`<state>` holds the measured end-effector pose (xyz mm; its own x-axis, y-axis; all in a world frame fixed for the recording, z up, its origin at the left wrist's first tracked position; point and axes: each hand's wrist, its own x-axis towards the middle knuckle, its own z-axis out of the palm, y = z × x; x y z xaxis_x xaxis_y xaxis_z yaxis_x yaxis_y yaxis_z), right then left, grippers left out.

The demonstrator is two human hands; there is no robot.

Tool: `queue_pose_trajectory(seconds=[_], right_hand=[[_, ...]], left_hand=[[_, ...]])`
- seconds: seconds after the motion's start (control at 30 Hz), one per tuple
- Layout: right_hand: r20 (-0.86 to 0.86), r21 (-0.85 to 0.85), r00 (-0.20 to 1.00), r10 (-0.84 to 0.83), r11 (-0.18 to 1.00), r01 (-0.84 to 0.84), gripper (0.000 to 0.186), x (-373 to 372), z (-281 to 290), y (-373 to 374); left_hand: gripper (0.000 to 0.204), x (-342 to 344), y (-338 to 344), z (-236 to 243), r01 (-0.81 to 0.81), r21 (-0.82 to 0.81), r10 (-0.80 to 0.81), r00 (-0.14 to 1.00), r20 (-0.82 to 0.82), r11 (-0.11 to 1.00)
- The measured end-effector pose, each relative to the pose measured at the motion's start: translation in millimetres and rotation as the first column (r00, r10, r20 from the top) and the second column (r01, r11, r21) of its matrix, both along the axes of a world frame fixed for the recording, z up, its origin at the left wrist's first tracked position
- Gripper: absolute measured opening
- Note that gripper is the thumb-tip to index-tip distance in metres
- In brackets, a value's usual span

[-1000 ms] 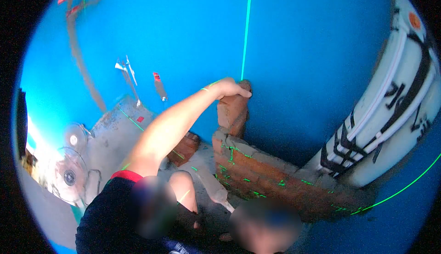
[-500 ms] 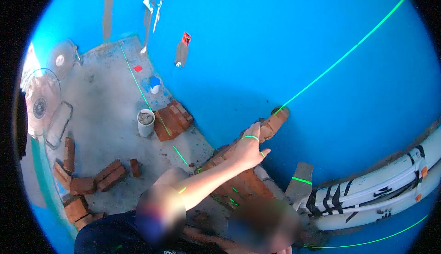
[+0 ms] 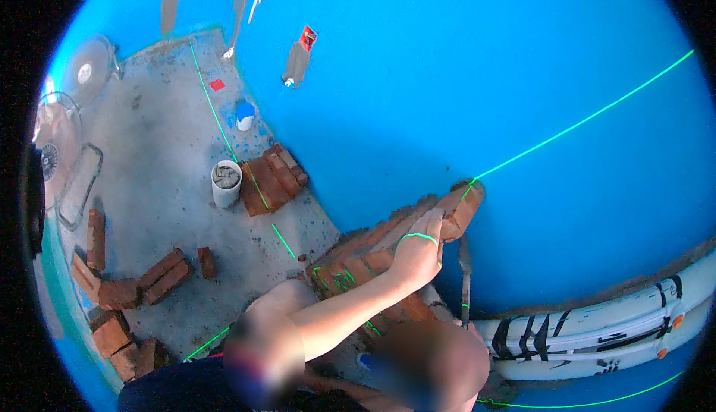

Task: The person builds a brick wall by applying mortar to bricks using a trowel and placing them on top of one another.

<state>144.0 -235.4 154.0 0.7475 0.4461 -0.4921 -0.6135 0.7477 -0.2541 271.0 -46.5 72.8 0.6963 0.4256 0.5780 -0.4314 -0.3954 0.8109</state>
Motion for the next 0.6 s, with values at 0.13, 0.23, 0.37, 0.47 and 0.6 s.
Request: queue_pose_trajectory(seconds=[0.13,0.23,0.37,0.47,0.6], right_hand=[[0.07,0.144,0.992,0.109,0.983,-0.118,0.031,6.1,-10.5,2.5],[0.104,0.015,0.994,0.032,0.999,-0.034,0.036,-0.7,-9.8,13.6],[0.236,-0.451,0.969,0.075,0.892,0.041,0.035,-12.6,-1.3,18.6],[0.353,-0.846,0.921,0.165,0.477,0.239,0.032,-25.6,14.8,36.8],[0.526,-0.846,0.793,0.306,0.097,0.524,0.033,-23.0,39.2,51.8]], left_hand=[[0.071,1.5,1.1,-0.3,0.017,-0.003,-0.017,1.0,-0.003,1.0],[0.069,1.7,1.7,-0.9,-0.02,0.015,0.02,1.0,0.018,1.0],[0.066,2.6,2.0,-2.4,-0.009,-0.009,0.009,1.0,0.008,1.0],[0.062,4.3,-0.9,-4.8,-0.01,0.016,0.01,1.0,0.008,1.0],[0.057,1.8,1.4,-2.3,-0.006,0.028,0.006,1.0,-0.013,1.0]])
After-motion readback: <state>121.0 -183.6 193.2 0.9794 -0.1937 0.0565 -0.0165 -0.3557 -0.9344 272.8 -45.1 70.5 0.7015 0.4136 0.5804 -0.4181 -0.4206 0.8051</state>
